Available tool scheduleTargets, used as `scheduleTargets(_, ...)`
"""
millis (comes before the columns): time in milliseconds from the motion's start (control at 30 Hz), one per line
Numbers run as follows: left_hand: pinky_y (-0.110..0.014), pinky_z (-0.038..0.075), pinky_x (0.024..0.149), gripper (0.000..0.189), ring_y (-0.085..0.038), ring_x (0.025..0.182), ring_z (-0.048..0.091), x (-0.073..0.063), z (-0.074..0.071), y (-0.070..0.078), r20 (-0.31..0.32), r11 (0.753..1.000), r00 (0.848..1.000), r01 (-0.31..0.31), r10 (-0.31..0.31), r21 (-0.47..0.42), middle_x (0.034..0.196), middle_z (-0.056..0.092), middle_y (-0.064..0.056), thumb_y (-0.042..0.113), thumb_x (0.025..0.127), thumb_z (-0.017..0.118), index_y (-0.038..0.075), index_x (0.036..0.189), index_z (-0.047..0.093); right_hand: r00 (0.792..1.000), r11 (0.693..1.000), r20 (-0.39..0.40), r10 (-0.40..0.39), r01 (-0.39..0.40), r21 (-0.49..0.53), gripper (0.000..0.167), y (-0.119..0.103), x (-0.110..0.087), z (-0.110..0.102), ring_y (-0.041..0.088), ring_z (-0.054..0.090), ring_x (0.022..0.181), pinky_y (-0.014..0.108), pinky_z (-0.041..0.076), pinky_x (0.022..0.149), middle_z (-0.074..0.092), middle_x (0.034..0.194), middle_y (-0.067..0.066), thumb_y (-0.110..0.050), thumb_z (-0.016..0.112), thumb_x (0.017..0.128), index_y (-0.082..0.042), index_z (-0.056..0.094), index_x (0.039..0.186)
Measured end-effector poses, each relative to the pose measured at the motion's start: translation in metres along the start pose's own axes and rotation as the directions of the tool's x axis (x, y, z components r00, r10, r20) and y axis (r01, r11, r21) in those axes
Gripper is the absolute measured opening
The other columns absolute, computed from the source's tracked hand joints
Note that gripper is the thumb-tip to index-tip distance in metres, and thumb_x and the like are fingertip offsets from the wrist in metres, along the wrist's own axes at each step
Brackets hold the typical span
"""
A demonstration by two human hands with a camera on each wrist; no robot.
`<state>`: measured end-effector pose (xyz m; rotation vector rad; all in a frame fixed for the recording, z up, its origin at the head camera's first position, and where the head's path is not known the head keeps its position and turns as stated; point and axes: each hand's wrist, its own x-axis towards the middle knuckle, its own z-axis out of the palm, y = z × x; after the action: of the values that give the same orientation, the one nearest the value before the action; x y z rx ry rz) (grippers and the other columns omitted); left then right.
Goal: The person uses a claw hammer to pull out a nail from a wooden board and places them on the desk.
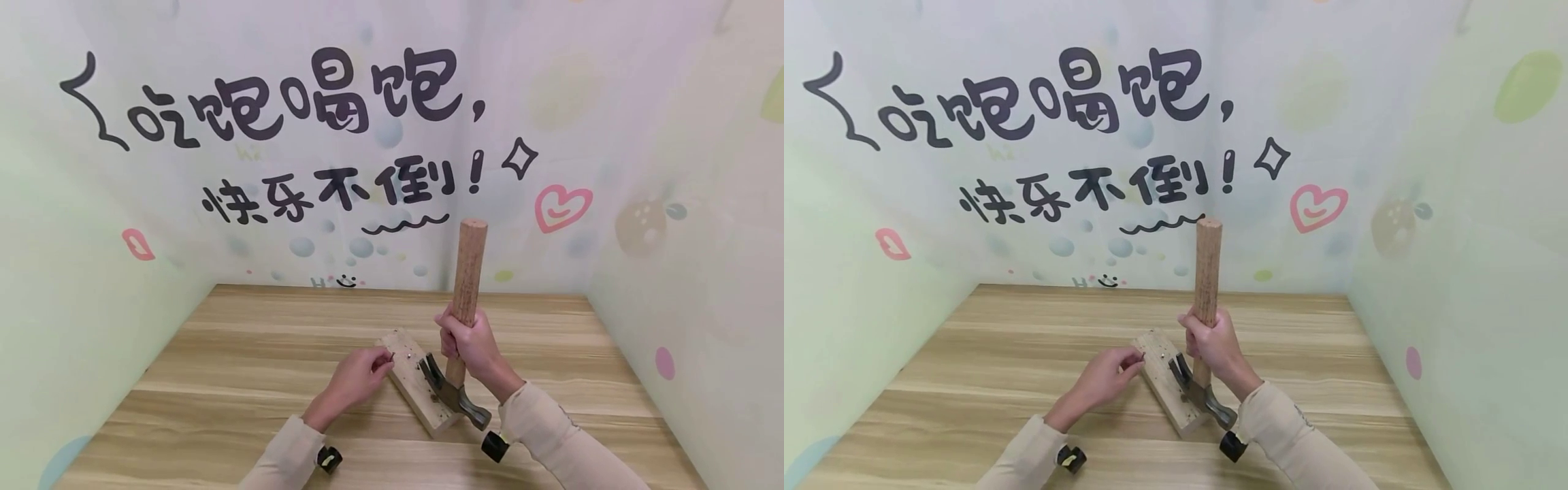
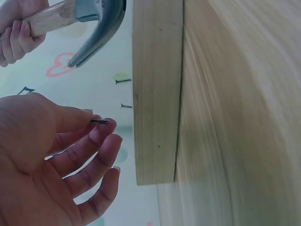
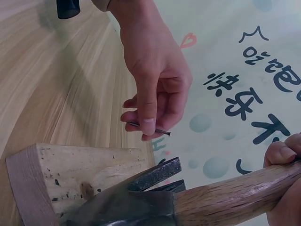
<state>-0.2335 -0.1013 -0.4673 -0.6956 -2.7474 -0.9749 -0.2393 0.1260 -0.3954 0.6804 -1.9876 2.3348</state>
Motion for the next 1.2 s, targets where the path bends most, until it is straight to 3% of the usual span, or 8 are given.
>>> scheduleTargets(200,-0.023,0.044,0.059,0.007,-0.004,0.064,0.051,-0.005,-0.005,-0.005,0.000,0.999,1.000,0.025,-0.025,0.047,0.073,0.061,0.008,0.014,0.091,0.070,0.013,0.085,0.067,1.000,1.000,0.003,0.008,-0.008,-0.006,0.027,0.003,0.000,-0.001,0.011,0.035,0.040,0.025,0.031,0.042,0.038,0.047,-0.003,-0.006,0.055,0.094,-0.004,0.042,0.071)
scheduleTargets(400,-0.027,0.048,0.062,0.005,-0.007,0.069,0.058,-0.007,-0.007,-0.010,0.043,0.992,0.993,0.112,-0.114,0.049,0.077,0.066,0.005,0.013,0.091,0.070,0.011,0.087,0.068,1.000,1.000,0.004,0.012,-0.012,-0.003,0.028,0.005,0.000,-0.002,0.012,0.034,0.040,0.024,0.031,0.042,0.038,0.047,-0.002,-0.007,0.055,0.094,-0.003,0.041,0.070)
scheduleTargets(533,-0.029,0.046,0.059,0.009,-0.009,0.067,0.057,-0.009,-0.007,-0.017,0.054,0.978,0.979,0.193,-0.198,0.080,0.075,0.065,0.003,0.011,0.089,0.071,0.013,0.082,0.065,1.000,1.000,0.007,-0.004,0.004,0.004,0.027,0.006,0.000,-0.002,0.014,0.033,0.040,0.025,0.030,0.041,0.038,0.047,-0.003,-0.006,0.055,0.095,-0.003,0.042,0.071)
scheduleTargets(733,-0.029,0.041,0.053,0.016,-0.012,0.062,0.052,-0.012,-0.007,-0.025,0.064,0.942,0.946,0.307,-0.318,0.131,0.071,0.059,0.003,0.015,0.087,0.073,0.016,0.076,0.060,1.000,1.000,0.027,0.009,-0.009,-0.007,0.025,0.007,-0.001,0.001,0.010,0.033,0.041,0.023,0.029,0.042,0.039,0.048,-0.003,-0.007,0.055,0.095,-0.003,0.043,0.073)
scheduleTargets(1000,-0.029,0.040,0.053,0.019,-0.013,0.061,0.050,-0.016,-0.010,-0.034,0.056,0.921,0.931,0.346,-0.360,0.180,0.070,0.056,0.002,0.015,0.084,0.076,0.014,0.073,0.060,0.999,0.996,0.035,0.042,-0.039,-0.074,0.029,0.010,0.001,0.006,0.008,0.034,0.041,0.023,0.031,0.042,0.041,0.047,-0.005,-0.008,0.055,0.095,0.005,0.044,0.072)
scheduleTargets(1200,-0.028,0.037,0.051,0.024,-0.013,0.059,0.048,-0.019,-0.012,-0.037,0.054,0.907,0.920,0.373,-0.389,0.195,0.067,0.053,0.002,0.016,0.086,0.075,0.013,0.071,0.056,0.999,0.998,0.036,0.031,-0.029,-0.057,0.030,0.011,0.003,0.004,0.009,0.033,0.041,0.023,0.030,0.042,0.040,0.048,-0.003,-0.008,0.055,0.095,0.008,0.042,0.073)
